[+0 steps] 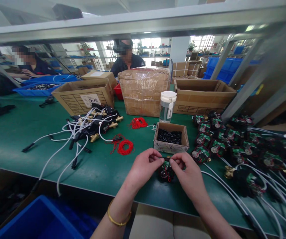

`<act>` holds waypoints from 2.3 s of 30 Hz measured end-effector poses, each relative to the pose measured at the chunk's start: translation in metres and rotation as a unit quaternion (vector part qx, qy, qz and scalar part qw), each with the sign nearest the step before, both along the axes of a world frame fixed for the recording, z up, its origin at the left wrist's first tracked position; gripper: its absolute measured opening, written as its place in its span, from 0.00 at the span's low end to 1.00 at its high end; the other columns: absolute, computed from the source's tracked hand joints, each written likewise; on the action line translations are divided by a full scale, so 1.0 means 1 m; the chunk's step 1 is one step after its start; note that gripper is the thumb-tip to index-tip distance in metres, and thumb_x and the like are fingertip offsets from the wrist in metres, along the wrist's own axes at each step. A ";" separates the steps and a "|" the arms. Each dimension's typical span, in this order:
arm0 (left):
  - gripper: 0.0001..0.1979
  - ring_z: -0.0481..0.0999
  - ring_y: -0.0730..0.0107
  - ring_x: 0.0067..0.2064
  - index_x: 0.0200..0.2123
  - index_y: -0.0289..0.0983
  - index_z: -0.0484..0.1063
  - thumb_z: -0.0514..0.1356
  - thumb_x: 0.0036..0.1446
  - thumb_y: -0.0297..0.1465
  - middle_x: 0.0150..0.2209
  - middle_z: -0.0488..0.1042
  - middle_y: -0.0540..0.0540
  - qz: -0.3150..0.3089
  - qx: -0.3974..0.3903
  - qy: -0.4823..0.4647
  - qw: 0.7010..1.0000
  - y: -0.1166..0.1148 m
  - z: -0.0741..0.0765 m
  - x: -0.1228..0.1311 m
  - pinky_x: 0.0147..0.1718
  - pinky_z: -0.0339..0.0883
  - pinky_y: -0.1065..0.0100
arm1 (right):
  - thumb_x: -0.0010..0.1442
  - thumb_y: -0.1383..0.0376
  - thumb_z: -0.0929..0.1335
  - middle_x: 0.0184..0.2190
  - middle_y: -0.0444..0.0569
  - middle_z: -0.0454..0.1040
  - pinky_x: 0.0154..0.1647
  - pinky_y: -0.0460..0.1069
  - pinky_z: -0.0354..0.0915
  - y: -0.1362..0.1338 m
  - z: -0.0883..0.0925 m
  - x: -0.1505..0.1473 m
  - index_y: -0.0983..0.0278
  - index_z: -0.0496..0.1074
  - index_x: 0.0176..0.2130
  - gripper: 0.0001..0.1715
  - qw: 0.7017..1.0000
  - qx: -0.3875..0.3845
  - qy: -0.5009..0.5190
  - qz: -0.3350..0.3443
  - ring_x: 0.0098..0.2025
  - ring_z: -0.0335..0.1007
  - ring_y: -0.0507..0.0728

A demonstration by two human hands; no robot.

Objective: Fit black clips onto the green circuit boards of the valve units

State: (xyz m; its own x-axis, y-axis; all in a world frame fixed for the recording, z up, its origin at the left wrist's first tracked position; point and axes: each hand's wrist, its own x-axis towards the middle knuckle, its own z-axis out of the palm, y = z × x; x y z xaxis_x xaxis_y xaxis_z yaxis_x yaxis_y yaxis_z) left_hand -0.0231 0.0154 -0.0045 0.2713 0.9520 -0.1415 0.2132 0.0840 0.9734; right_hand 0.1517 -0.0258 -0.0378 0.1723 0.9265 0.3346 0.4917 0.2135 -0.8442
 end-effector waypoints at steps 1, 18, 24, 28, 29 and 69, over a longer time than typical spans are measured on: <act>0.08 0.73 0.67 0.35 0.35 0.37 0.75 0.65 0.52 0.34 0.31 0.74 0.50 -0.001 0.001 0.001 1.000 0.000 0.000 0.000 0.37 0.66 0.67 | 0.65 0.58 0.67 0.32 0.45 0.69 0.32 0.49 0.61 0.000 0.000 0.000 0.61 0.74 0.36 0.11 1.000 0.000 -0.001 -0.001 0.31 0.64 0.56; 0.07 0.74 0.67 0.37 0.34 0.38 0.72 0.66 0.56 0.34 0.32 0.75 0.51 0.006 0.029 -0.022 0.999 -0.001 -0.009 0.003 0.39 0.66 0.68 | 0.65 0.55 0.67 0.33 0.47 0.72 0.34 0.50 0.63 -0.001 0.004 0.006 0.61 0.77 0.38 0.14 0.998 -0.045 0.040 0.028 0.34 0.67 0.58; 0.07 0.74 0.68 0.37 0.36 0.38 0.73 0.64 0.58 0.35 0.33 0.75 0.51 0.021 0.036 -0.049 0.998 -0.008 -0.018 0.003 0.39 0.66 0.69 | 0.68 0.55 0.66 0.40 0.47 0.74 0.41 0.52 0.65 -0.007 -0.003 0.011 0.61 0.77 0.46 0.15 0.995 -0.051 0.061 0.055 0.40 0.70 0.59; 0.06 0.76 0.67 0.40 0.40 0.39 0.75 0.63 0.60 0.34 0.37 0.78 0.50 0.021 0.041 -0.060 0.997 -0.015 -0.022 0.000 0.43 0.68 0.68 | 0.70 0.57 0.66 0.41 0.47 0.73 0.42 0.52 0.66 -0.014 -0.007 0.014 0.59 0.76 0.50 0.15 0.996 -0.040 0.052 0.068 0.40 0.70 0.59; 0.07 0.77 0.66 0.42 0.42 0.39 0.76 0.63 0.60 0.33 0.39 0.79 0.49 0.017 0.037 -0.070 0.997 -0.017 -0.023 -0.002 0.45 0.69 0.67 | 0.70 0.57 0.65 0.41 0.47 0.73 0.42 0.52 0.66 -0.016 -0.007 0.014 0.59 0.76 0.51 0.15 0.996 -0.038 0.050 0.071 0.40 0.70 0.59; 0.32 0.78 0.64 0.47 0.59 0.43 0.67 0.61 0.50 0.18 0.46 0.77 0.47 -0.002 0.024 -0.055 0.998 -0.042 -0.033 -0.004 0.54 0.69 0.58 | 0.64 0.64 0.63 0.40 0.47 0.72 0.43 0.53 0.71 -0.032 -0.011 0.017 0.58 0.65 0.65 0.30 0.986 -0.083 0.048 0.135 0.39 0.72 0.58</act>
